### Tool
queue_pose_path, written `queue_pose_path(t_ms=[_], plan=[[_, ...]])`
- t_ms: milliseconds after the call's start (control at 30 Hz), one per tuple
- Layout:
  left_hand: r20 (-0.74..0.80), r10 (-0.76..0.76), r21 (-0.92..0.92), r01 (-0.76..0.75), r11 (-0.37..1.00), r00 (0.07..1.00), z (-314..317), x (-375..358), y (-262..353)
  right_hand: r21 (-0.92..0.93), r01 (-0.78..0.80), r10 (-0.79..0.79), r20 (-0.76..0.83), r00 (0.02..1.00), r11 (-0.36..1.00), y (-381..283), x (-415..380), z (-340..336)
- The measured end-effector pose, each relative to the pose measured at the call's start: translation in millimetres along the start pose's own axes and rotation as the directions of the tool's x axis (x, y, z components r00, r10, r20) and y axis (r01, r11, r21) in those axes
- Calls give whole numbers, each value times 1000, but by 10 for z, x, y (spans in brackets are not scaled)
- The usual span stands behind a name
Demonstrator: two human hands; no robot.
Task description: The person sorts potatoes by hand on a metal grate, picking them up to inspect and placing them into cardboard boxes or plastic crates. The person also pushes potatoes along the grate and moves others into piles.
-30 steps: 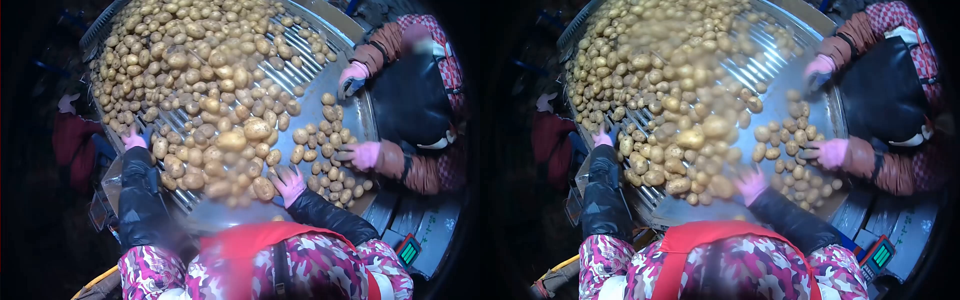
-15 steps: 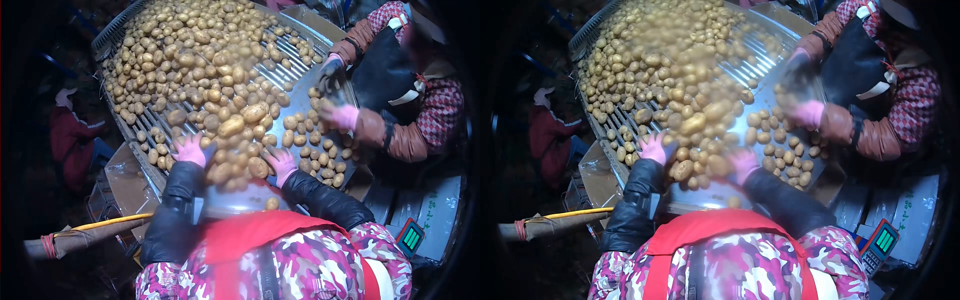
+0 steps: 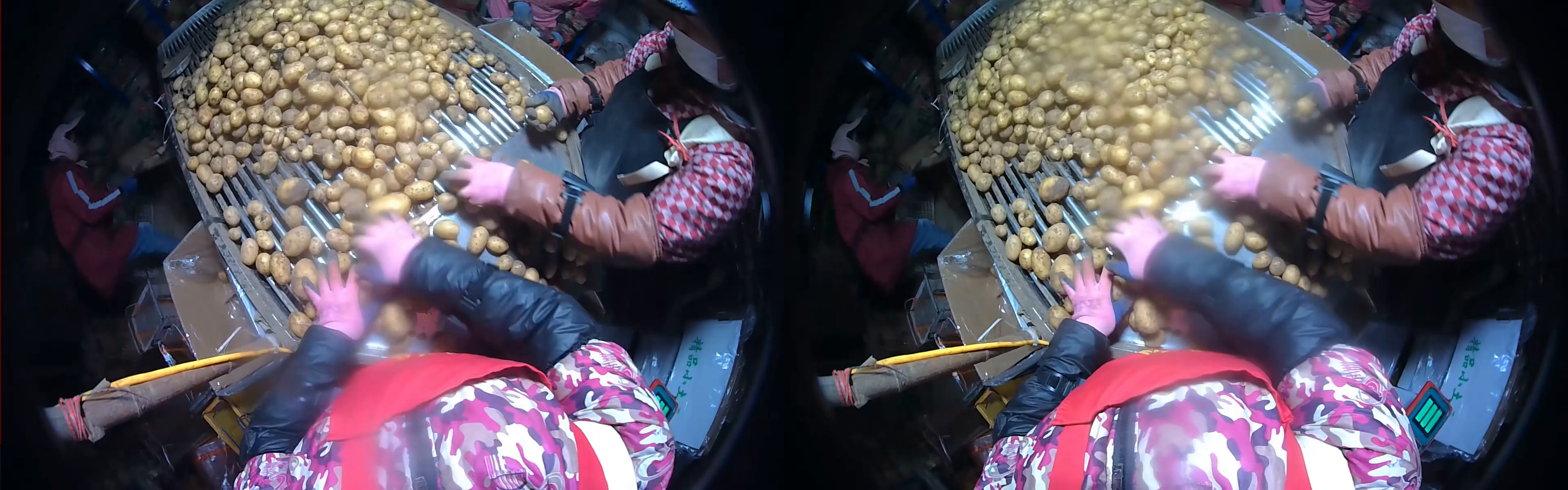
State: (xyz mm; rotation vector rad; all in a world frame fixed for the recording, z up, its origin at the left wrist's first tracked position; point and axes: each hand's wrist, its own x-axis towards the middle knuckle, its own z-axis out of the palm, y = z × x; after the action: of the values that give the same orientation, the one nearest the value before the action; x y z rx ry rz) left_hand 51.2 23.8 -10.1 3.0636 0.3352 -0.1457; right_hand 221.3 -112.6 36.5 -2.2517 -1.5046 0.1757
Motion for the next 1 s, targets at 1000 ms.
queue_pose_path(t_ms=[1000], plan=[[-295,-193,-150,154,977,936,-304,1954,-962,31,-588,589,-18,808,808,393,-1396,7]])
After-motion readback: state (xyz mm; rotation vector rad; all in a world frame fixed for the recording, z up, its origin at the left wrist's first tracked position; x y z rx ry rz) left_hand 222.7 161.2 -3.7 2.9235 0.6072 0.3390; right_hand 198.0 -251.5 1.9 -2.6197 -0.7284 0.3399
